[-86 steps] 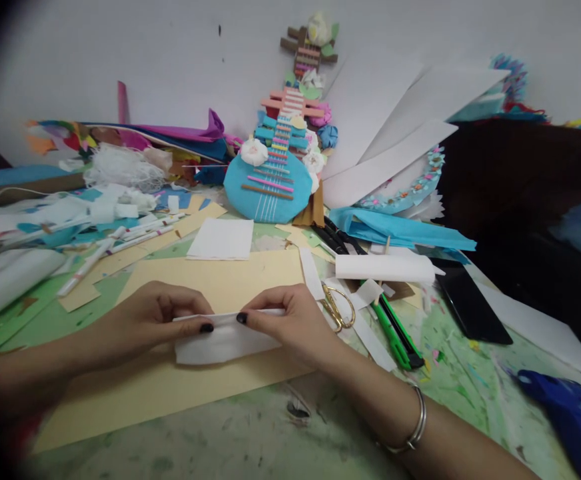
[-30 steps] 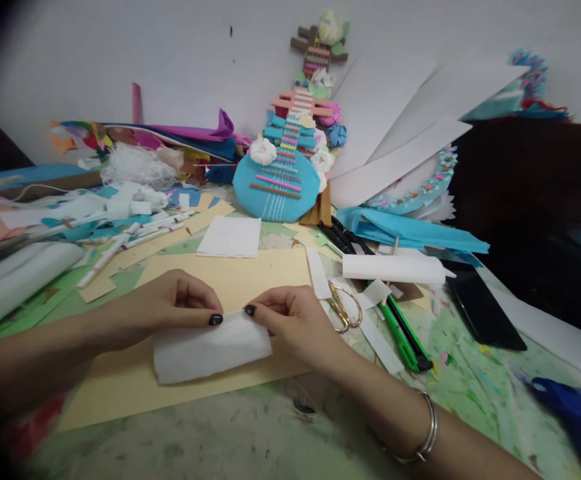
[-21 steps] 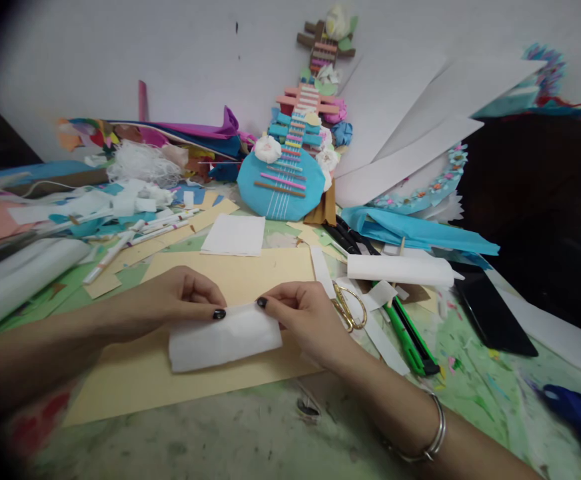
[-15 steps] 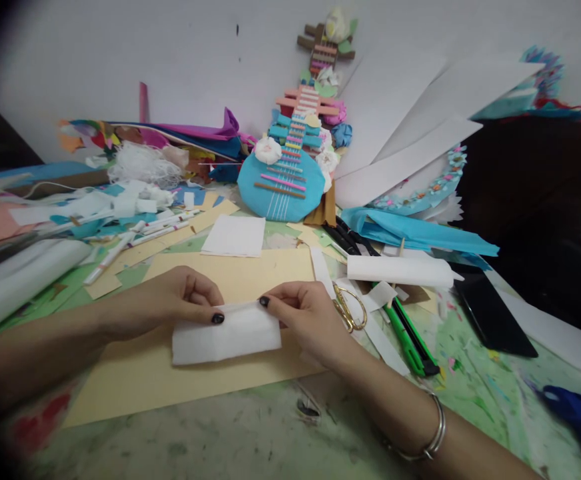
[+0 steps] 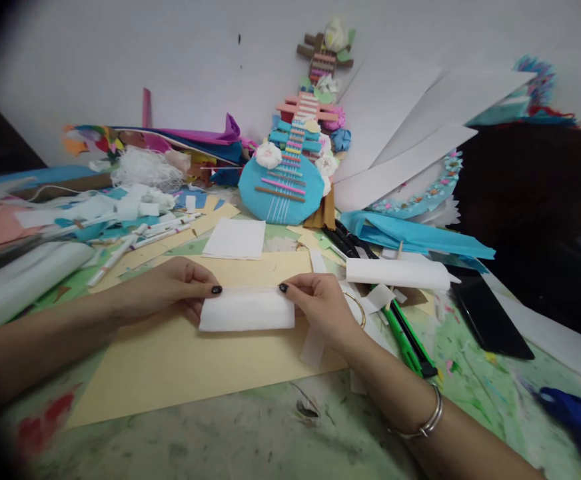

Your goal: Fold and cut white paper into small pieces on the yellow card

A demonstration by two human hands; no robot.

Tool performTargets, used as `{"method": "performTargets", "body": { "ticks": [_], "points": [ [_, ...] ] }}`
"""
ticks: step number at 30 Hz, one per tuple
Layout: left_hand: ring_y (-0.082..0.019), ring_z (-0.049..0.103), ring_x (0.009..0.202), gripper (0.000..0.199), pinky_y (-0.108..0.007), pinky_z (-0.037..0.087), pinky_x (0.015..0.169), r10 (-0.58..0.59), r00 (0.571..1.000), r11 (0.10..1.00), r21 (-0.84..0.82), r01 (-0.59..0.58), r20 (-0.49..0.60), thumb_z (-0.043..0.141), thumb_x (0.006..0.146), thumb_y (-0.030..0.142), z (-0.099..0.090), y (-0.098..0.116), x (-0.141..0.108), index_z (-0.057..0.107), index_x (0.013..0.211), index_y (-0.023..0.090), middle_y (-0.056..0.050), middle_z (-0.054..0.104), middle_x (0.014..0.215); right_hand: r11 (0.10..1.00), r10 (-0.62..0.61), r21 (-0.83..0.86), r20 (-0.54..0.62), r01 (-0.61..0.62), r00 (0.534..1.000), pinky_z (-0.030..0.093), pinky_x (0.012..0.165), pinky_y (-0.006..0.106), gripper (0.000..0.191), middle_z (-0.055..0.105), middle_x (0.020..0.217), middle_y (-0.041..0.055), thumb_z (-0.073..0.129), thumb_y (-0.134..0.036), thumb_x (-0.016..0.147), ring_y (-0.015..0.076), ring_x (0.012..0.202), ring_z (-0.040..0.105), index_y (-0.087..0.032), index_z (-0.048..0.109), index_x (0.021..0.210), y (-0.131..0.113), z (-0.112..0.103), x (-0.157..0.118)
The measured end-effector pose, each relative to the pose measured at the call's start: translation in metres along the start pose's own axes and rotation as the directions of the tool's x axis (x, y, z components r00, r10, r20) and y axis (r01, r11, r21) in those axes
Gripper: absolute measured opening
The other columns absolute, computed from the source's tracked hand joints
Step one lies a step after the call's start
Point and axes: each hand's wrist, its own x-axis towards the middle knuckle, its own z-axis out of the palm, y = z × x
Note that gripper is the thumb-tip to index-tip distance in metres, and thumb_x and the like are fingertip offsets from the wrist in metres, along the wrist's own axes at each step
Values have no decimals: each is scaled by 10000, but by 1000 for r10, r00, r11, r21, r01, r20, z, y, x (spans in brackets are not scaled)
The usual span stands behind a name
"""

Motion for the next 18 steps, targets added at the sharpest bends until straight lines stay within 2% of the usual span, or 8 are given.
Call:
{"method": "performTargets", "body": {
  "ticks": [4,6,7,9,11,12,14,18],
  "points": [
    [-142,615,504,289,-269,522,524,50,997,992,122,-42,-59,597,749,406,2,-1,1,621,691,123,-59,674,602,995,-37,-92,34,40,999,409,453,199,171,600,558,-7,623,-306,729,86,469,527,-137,644,712,1,-1,1],
    [-141,595,481,307,-269,499,497,189,964,939,322,-121,-188,515,799,408,-3,-3,4,619,715,132,-55,666,613,990,-36,-135,27,39,999,361,385,192,165,553,461,-28,593,-301,747,86,375,497,-142,620,711,3,-3,3],
    [-144,594,496,298,-278,496,512,308,914,869,469,-156,-265,489,814,390,-7,-5,7,627,741,136,-57,669,644,989,-36,-147,-1,35,999,335,359,189,160,532,419,-35,581,-298,753,88,336,481,-144,610,721,4,-5,4],
    [-169,614,617,246,-320,504,628,600,733,613,773,-163,-321,492,810,327,-19,-8,14,656,820,144,-70,682,753,988,-44,-150,-88,31,995,321,347,183,140,532,381,-29,563,-281,758,100,311,488,-144,592,749,6,-7,7],
    [-221,610,850,244,-389,471,810,787,585,332,933,-137,-194,493,813,284,-33,-13,25,666,922,151,-97,682,910,990,-32,-138,-174,8,984,339,358,179,110,566,386,-6,555,-252,749,117,328,526,-147,574,774,8,-9,8],
    [-234,583,955,260,-404,440,877,821,562,224,962,-156,-100,484,826,276,-40,-15,30,659,978,158,-102,672,996,991,-14,-132,-201,-13,980,342,358,177,97,577,389,1,549,-236,743,124,332,536,-150,563,787,8,-10,9],
    [-230,553,1028,280,-397,416,920,814,580,104,975,-198,31,438,861,250,-50,-19,39,648,1026,167,-93,665,1065,992,15,-120,-229,-43,973,325,344,170,106,583,386,2,536,-204,730,131,318,534,-157,547,825,9,-10,9],
    [-210,586,924,285,-357,456,833,751,658,84,981,-172,51,398,886,238,-56,-23,44,664,977,187,-65,693,977,997,-30,-72,-313,7,949,313,331,158,211,585,396,-12,522,-167,711,142,331,557,-165,536,921,13,-13,10]
  ]
}}
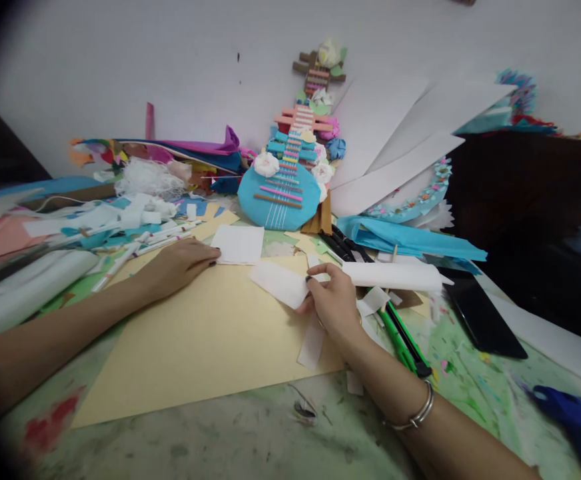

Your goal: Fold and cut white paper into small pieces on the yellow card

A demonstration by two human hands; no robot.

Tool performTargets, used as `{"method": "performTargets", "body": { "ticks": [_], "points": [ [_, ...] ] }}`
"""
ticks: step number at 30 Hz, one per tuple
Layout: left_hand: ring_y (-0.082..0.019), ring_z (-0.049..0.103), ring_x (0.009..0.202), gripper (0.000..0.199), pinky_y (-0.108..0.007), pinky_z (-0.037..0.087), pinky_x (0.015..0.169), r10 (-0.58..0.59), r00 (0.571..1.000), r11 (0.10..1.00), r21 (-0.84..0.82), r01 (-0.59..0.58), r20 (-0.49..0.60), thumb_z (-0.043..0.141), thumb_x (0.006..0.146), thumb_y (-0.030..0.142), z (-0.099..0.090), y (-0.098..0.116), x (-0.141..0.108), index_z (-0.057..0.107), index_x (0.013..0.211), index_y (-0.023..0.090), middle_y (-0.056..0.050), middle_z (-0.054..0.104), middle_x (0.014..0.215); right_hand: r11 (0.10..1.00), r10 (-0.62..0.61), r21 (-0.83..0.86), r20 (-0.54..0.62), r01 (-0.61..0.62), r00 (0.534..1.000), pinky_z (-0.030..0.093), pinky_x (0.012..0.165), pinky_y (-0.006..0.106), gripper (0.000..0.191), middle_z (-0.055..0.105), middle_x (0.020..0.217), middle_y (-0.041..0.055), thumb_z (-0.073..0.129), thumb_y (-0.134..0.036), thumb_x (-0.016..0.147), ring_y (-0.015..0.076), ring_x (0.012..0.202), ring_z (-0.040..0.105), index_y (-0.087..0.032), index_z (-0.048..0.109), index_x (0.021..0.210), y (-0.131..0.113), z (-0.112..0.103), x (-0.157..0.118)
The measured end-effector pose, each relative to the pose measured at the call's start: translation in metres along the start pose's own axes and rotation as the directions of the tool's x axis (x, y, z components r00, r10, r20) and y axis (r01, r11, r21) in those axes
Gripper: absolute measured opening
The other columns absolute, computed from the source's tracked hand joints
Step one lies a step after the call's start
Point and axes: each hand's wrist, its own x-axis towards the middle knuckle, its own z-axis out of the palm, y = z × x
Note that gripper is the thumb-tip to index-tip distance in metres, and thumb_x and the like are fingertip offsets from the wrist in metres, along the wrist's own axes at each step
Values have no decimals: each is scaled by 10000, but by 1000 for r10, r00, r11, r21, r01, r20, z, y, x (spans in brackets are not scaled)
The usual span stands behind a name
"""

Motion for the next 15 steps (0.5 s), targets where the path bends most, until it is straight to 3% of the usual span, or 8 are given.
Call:
{"method": "performTargets", "body": {
  "ticks": [4,7,11,15],
  "points": [
    [-205,593,905,301,-343,460,804,-11,1000,1000,-9,10,-23,381,884,230,-2,0,-1,669,962,197,-64,697,957,990,40,138,-94,-27,995,414,382,182,227,588,428,-10,507,-147,715,175,432,632,-165,535,939,-1,0,2],
    [-206,600,904,316,-338,461,797,-16,999,1000,-23,15,-33,371,877,222,-2,-3,-1,675,956,195,-72,699,961,979,135,155,-31,-129,990,477,420,220,219,635,513,23,467,-113,708,182,460,649,-160,540,909,-8,2,-1],
    [-197,603,957,331,-327,446,849,27,1000,1000,11,-27,12,352,876,217,-1,-9,-3,677,933,199,-65,698,985,984,168,45,64,-171,984,393,319,190,196,692,640,66,469,-127,690,121,313,550,-151,552,867,-16,4,-9],
    [-192,598,991,344,-328,433,896,58,998,997,54,-60,40,331,886,216,-2,-13,-5,661,976,182,-77,684,1037,991,134,-12,117,-134,984,310,281,159,172,691,615,62,486,-141,676,88,266,487,-143,549,836,-16,4,-11]
  ]
}}
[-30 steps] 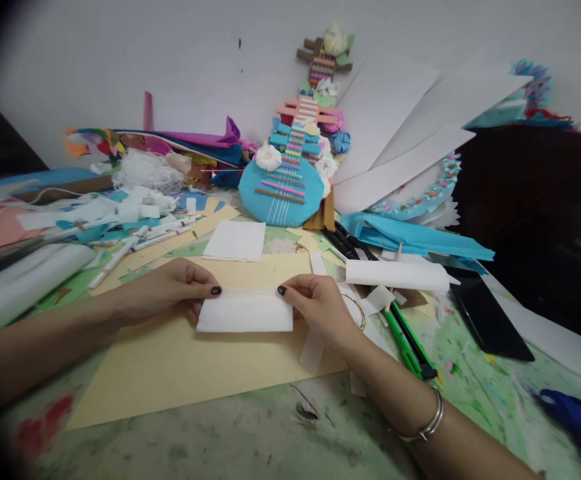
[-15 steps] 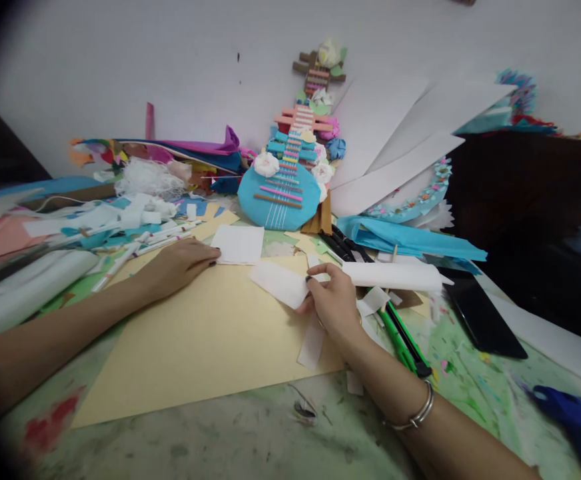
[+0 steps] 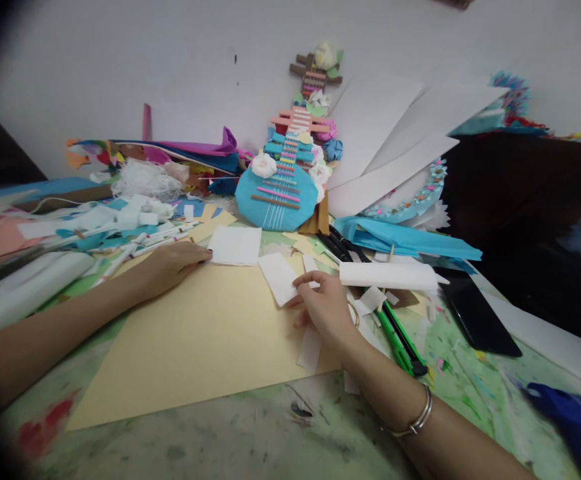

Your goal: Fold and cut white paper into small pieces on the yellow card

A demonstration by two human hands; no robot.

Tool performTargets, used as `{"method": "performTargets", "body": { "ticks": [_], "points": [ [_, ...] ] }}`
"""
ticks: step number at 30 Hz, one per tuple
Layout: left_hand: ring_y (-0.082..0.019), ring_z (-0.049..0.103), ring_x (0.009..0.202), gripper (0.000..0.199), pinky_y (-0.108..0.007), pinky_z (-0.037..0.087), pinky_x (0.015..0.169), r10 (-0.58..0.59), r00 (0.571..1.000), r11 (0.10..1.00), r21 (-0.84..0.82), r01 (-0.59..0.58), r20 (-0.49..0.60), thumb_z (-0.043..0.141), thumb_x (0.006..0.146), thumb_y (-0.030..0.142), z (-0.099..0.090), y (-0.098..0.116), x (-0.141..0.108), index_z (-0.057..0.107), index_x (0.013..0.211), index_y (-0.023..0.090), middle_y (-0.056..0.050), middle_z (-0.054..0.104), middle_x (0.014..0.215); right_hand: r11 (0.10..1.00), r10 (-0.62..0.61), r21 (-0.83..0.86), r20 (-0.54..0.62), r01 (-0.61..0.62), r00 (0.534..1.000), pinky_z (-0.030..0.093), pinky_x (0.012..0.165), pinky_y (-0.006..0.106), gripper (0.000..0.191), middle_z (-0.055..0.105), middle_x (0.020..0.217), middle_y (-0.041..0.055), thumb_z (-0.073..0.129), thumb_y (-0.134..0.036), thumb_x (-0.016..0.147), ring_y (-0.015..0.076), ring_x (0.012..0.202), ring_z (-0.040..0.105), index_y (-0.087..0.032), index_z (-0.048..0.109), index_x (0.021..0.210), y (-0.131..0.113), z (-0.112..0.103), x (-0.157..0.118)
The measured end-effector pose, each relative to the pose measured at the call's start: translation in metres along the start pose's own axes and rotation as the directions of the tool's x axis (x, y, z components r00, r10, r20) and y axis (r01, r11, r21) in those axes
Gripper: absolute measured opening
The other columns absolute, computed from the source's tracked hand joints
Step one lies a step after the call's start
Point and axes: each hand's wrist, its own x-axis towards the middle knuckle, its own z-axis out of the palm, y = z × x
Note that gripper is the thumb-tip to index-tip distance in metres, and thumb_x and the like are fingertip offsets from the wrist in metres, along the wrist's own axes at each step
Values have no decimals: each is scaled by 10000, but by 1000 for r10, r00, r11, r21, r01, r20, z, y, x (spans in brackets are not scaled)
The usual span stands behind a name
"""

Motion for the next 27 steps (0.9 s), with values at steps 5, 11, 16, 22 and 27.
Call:
{"method": "performTargets", "body": {
  "ticks": [5,11,16,22,27],
  "points": [
    [-190,602,955,343,-321,443,879,46,999,998,38,-46,15,324,902,233,-3,3,0,655,961,166,-92,678,1002,998,17,-59,122,-10,992,272,261,152,221,599,416,-8,450,-144,682,85,223,408,-145,563,872,2,0,-2],
    [-193,606,875,321,-334,465,820,43,999,997,58,-43,-4,338,898,235,-3,6,0,650,861,173,-81,666,864,967,-58,-215,336,136,940,271,268,132,225,521,357,-51,454,-200,741,69,249,378,-165,639,865,3,6,-15],
    [-217,602,858,285,-355,476,791,37,991,991,129,-20,-130,359,889,218,-8,12,-1,633,857,145,-104,658,847,936,-96,-259,462,237,882,326,321,123,229,541,404,-44,447,-170,766,69,320,453,-175,658,853,8,8,-18],
    [-217,596,819,220,-370,475,787,104,954,985,165,-59,-280,408,859,177,-23,34,-2,618,802,147,-103,650,802,899,-210,-284,391,334,896,347,385,146,206,568,462,-43,475,-167,776,69,364,474,-173,637,904,8,7,-16],
    [-183,602,799,206,-327,472,785,289,942,956,111,-273,-173,426,852,167,-32,58,-7,618,778,158,-79,667,805,716,-474,-431,276,548,836,370,493,189,184,605,592,-31,563,-177,760,81,480,508,-180,616,936,8,7,-15]
  ]
}}
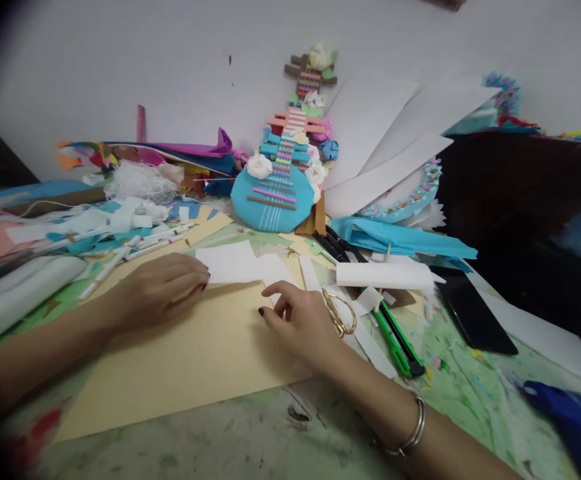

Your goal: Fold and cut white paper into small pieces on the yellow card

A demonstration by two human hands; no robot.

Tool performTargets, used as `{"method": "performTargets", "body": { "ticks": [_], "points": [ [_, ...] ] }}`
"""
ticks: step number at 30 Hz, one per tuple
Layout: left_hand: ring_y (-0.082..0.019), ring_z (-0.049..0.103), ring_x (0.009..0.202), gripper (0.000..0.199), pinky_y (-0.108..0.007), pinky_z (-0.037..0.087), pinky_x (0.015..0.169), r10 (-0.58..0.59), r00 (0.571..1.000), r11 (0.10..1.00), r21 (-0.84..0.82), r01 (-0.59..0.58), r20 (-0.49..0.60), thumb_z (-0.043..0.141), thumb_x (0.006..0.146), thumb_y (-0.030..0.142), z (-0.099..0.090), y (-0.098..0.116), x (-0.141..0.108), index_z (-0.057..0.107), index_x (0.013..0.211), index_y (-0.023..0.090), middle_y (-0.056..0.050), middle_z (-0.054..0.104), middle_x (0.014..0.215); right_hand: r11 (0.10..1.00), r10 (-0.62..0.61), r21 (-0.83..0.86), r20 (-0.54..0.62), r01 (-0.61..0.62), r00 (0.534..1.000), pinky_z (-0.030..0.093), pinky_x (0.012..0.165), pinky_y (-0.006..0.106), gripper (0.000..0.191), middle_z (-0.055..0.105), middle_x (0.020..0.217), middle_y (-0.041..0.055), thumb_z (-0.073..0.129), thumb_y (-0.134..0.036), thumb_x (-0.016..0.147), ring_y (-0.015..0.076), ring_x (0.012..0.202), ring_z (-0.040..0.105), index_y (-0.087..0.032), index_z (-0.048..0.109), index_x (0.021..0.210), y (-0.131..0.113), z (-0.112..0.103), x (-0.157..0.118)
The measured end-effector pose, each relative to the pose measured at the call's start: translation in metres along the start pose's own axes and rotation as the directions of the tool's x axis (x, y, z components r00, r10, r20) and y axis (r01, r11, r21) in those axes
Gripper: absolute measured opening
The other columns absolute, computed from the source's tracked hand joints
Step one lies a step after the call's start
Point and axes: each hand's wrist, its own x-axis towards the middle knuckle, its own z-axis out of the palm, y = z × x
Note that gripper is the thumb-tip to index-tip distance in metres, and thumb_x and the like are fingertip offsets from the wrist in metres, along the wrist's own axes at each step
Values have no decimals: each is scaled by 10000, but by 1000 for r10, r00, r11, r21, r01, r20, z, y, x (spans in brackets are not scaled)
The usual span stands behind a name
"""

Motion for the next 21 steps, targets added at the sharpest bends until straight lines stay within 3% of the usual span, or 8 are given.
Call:
{"method": "performTargets", "body": {
  "ticks": [5,11,16,21],
  "points": [
    [-152,614,710,218,-255,472,683,-35,986,977,-203,68,162,425,859,220,-8,24,-1,627,777,206,-51,672,776,932,-294,-232,-43,277,955,395,568,232,232,613,836,33,581,-185,787,103,605,529,-197,614,1017,11,4,-2],
    [-142,634,719,196,-230,473,648,-25,973,875,-465,132,230,425,848,194,-22,33,-1,615,877,235,-48,685,825,853,-481,-241,-15,464,877,461,703,306,243,552,1017,90,591,-236,812,164,819,528,-201,613,1052,10,5,-1],
    [-160,630,677,177,-248,501,632,-129,965,713,-655,249,227,445,808,224,-31,37,2,621,800,237,-61,681,738,835,-535,-157,-8,527,845,480,766,368,218,575,994,97,573,-231,826,198,908,531,-200,609,1038,5,2,2],
    [-132,609,620,145,-216,492,570,-216,936,647,-677,351,278,494,793,231,-29,29,2,637,802,210,-45,674,718,823,-565,-62,31,565,825,504,765,327,167,624,924,92,499,-131,850,170,880,579,-180,631,941,6,4,2]
  ]
}}
